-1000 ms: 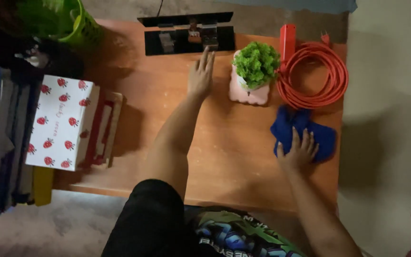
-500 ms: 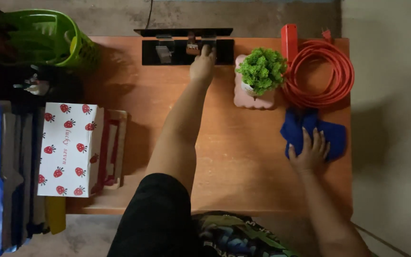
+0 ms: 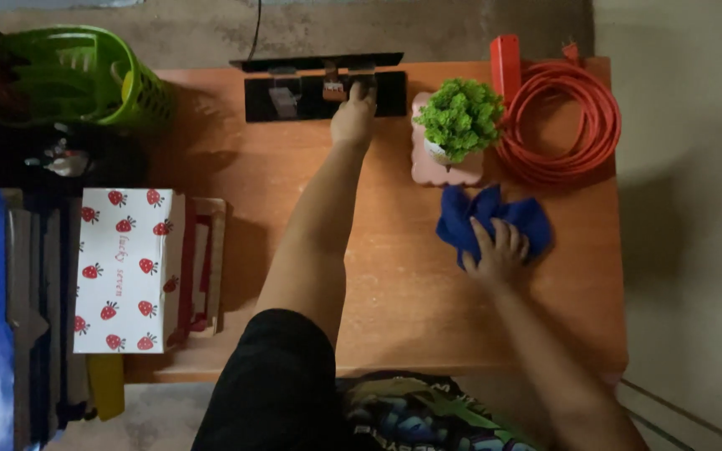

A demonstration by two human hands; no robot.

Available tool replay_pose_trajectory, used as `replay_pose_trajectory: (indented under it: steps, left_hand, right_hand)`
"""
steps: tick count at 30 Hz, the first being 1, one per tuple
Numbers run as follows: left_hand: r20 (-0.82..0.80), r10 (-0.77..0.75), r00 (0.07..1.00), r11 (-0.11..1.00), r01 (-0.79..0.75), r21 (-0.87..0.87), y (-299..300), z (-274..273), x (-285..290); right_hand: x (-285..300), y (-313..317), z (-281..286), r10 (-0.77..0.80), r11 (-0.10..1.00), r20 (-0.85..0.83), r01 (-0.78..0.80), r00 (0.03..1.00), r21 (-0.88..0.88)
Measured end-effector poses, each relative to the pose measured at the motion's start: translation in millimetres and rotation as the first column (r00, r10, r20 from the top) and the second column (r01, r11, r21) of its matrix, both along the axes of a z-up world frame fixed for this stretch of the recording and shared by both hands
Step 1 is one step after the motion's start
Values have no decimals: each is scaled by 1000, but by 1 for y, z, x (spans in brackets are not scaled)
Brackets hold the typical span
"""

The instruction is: The person cleans a wooden desk surface using a blue cloth. They move a coiled orange extension cord, a small potted plant, a pink figurine, a green plastic basket, a pen holder, and a tissue box to wipe the areas underneath and around them.

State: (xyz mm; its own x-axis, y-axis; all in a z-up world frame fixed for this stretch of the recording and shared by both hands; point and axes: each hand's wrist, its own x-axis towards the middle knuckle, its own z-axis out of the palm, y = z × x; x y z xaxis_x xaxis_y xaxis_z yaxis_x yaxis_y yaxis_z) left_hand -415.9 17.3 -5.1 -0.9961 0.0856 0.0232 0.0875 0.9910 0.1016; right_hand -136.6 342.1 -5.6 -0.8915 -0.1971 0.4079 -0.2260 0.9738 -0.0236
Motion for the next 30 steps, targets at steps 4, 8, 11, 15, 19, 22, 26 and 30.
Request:
replay_pose_trajectory:
  steps: [4, 8, 11, 15, 19, 22, 26, 30]
  left_hand:
    - [19, 18, 1000, 1000, -18, 22, -2, -33, -9]
    - [68, 46, 997, 999, -44, -31, 3, -20, -4]
    - [-248, 56, 967, 997, -68, -42, 15, 27, 38]
    - [-626, -18, 780, 989, 105, 102, 39, -27, 80]
    - [-418, -90, 904, 958, 194, 213, 69, -20, 151]
    - [-236, -117, 965, 938, 185, 294, 83, -29, 167]
    - [-293, -60, 954, 979, 114, 171, 90, -39, 160]
    - [-465, 5, 885, 983, 81, 164, 97, -47, 139]
  right_hand:
    - [-8, -7, 19, 28, 1000, 56, -28, 998, -5]
    - [-19, -11, 23, 15, 1000, 119, -13, 993, -16]
    - [-24, -13, 19, 3, 1000, 78, -3, 997, 1]
    - [-27, -15, 27, 23, 998, 127, -16, 992, -53]
    - [-36, -20, 29, -10, 999, 150, 17, 989, -40]
    - [-43, -26, 29, -71, 996, 139, 77, 988, -37]
    - [-49, -27, 23, -91, 995, 108, 94, 990, -24]
    - [-55, -23, 18, -102, 994, 114, 104, 988, -16]
